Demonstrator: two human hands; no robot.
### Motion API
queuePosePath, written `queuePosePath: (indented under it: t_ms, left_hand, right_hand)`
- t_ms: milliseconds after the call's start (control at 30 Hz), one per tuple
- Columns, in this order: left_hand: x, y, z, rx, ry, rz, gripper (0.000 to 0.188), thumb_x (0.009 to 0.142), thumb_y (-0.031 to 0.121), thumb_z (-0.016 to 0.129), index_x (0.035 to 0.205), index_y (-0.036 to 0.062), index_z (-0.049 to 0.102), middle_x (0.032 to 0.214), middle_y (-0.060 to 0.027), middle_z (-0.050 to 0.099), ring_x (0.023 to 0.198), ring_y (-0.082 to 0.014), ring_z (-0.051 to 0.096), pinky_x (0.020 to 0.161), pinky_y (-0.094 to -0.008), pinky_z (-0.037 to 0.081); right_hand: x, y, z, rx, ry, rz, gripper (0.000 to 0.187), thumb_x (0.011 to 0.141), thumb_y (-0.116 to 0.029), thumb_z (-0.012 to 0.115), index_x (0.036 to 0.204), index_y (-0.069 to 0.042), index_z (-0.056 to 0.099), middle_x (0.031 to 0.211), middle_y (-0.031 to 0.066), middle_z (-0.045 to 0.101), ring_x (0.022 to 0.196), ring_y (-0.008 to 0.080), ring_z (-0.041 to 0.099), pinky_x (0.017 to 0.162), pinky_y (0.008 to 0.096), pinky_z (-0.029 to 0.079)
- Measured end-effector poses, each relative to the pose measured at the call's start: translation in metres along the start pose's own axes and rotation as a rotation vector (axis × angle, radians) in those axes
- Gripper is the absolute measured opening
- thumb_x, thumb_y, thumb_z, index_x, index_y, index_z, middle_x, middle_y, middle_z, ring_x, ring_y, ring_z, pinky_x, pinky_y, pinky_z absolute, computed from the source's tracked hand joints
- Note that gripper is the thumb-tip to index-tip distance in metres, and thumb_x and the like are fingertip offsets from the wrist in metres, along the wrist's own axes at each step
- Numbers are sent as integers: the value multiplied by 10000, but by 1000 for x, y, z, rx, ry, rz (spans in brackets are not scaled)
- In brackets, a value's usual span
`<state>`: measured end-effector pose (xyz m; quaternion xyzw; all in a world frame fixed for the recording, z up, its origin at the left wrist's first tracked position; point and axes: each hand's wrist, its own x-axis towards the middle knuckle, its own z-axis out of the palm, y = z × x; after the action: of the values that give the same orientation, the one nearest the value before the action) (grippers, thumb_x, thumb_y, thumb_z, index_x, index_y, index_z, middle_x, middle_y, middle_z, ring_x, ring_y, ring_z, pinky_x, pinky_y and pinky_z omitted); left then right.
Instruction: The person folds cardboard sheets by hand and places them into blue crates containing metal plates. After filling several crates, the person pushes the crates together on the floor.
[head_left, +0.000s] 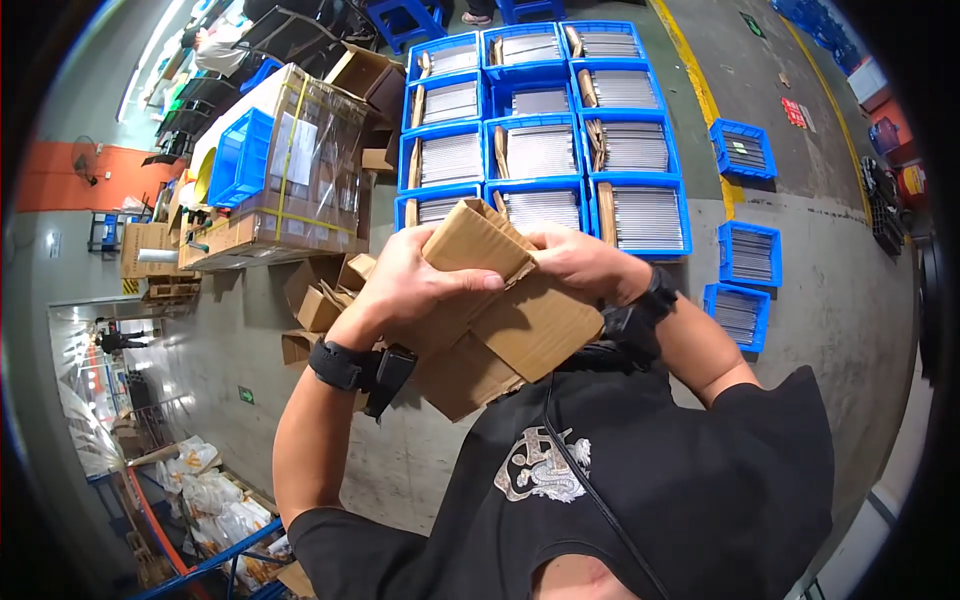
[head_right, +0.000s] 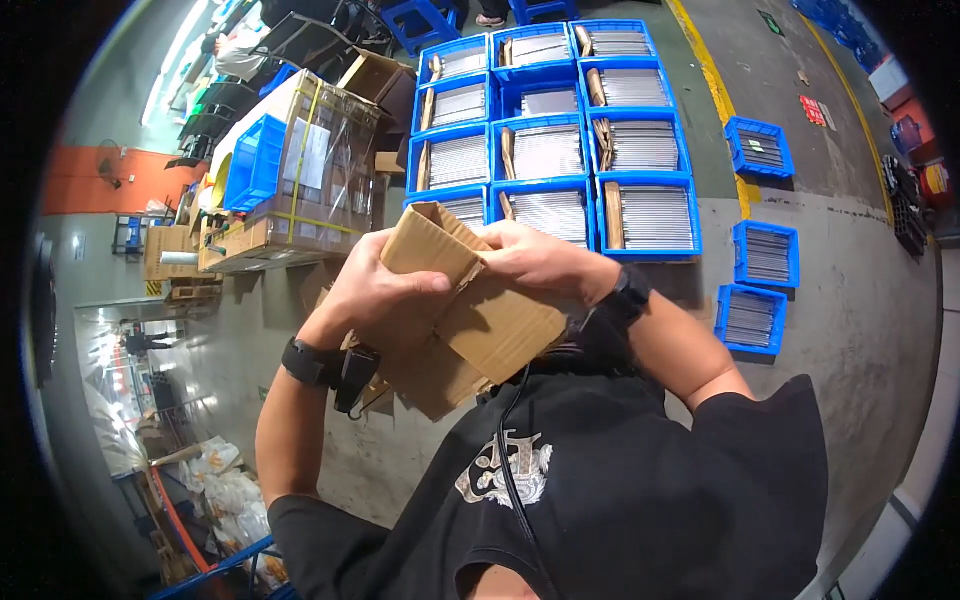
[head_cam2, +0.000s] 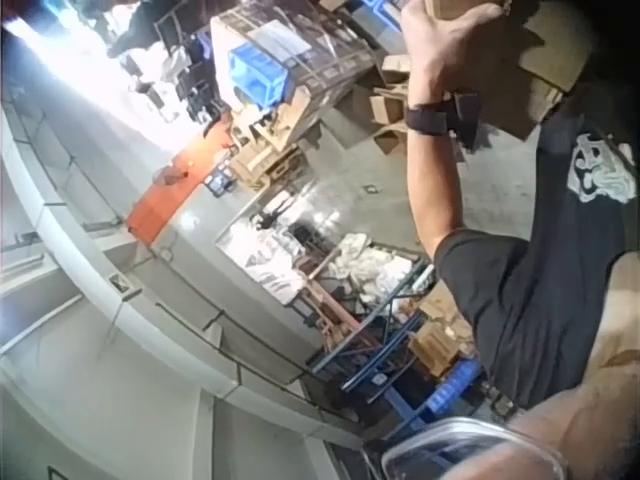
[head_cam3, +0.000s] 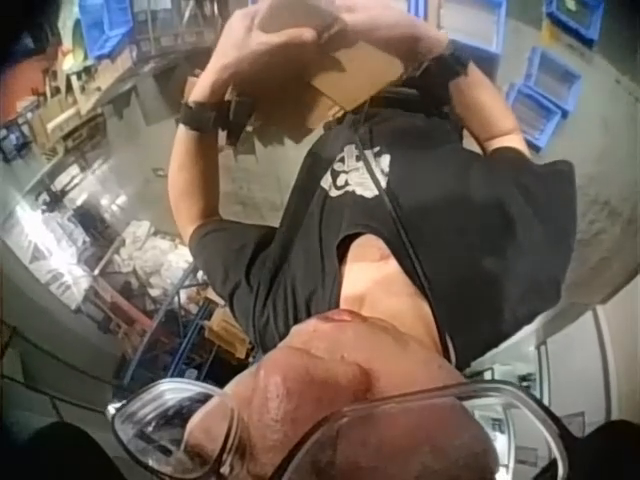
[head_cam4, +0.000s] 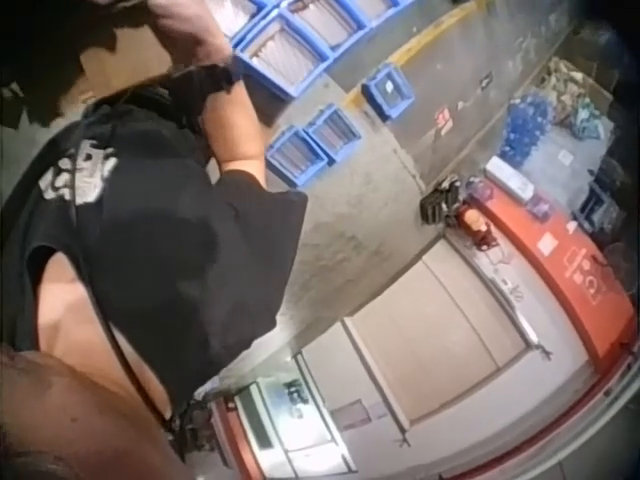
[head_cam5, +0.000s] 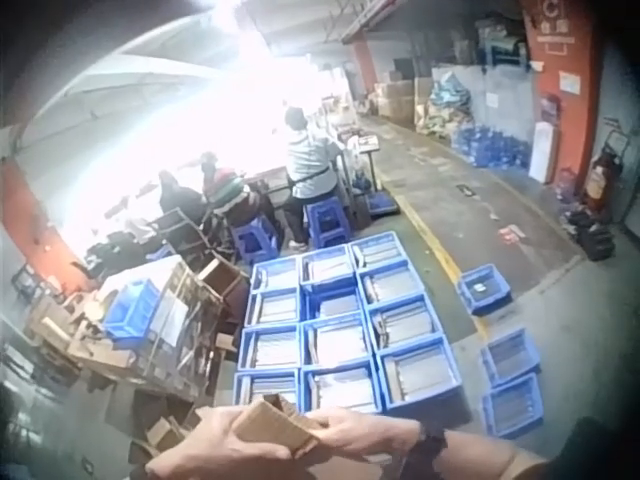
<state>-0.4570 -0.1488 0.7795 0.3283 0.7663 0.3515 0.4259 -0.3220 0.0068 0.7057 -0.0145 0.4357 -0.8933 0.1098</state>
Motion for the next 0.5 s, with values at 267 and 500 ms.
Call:
queuePosePath:
  t_ms: [267, 500]
  left_hand:
    - [-3, -4, 13, 105, 269, 59, 463, 658, 301, 790, 962, 1, 612, 843, -109, 662, 751, -166, 641, 673, -288, 505]
    - [15, -12, 42, 905, 503, 7, 445, 636, 257, 768, 957, 24, 567, 822, -140, 627, 725, -262, 628, 638, -329, 499]
  right_hand:
    - [4, 3, -8, 152, 165, 236, 562, 861, -474, 511, 1192, -19, 504, 1135, 124, 567, 962, 179, 586, 823, 311, 480]
    - [17, 24, 4, 590, 203, 251, 687, 792, -639, 482, 1133, -47, 551, 1088, 135, 594, 950, 205, 597, 830, 342, 487]
